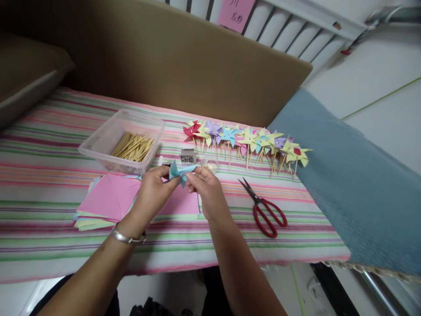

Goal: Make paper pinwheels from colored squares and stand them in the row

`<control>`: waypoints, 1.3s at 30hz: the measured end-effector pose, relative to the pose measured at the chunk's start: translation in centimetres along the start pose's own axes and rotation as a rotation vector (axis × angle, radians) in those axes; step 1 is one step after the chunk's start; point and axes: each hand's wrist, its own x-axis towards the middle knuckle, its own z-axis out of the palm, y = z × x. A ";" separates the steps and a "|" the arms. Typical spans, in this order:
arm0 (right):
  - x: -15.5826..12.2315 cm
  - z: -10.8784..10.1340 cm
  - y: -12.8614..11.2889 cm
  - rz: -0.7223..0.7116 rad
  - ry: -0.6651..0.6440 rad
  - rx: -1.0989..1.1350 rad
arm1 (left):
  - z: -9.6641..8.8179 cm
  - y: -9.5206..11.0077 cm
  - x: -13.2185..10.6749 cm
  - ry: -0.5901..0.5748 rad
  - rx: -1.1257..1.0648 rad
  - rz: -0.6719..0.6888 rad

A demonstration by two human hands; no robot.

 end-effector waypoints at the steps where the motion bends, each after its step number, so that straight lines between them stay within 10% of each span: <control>1: 0.0 0.0 0.2 0.008 -0.008 0.010 | 0.0 -0.1 -0.1 0.004 0.052 0.047; 16: 0.3 0.1 0.9 0.042 0.054 0.020 | 0.3 -0.5 -0.2 -0.014 0.354 0.395; 28: 1.8 -3.6 0.5 -0.076 0.216 -0.036 | -3.3 1.2 1.5 0.305 -0.823 -0.303; 34: 4.2 -3.1 0.3 -0.225 0.260 -0.519 | -5.3 1.6 1.8 0.401 -1.018 -0.322; 39: 8.2 -1.0 -1.4 -0.210 0.014 -1.375 | -6.8 1.6 1.7 0.418 -1.098 -0.292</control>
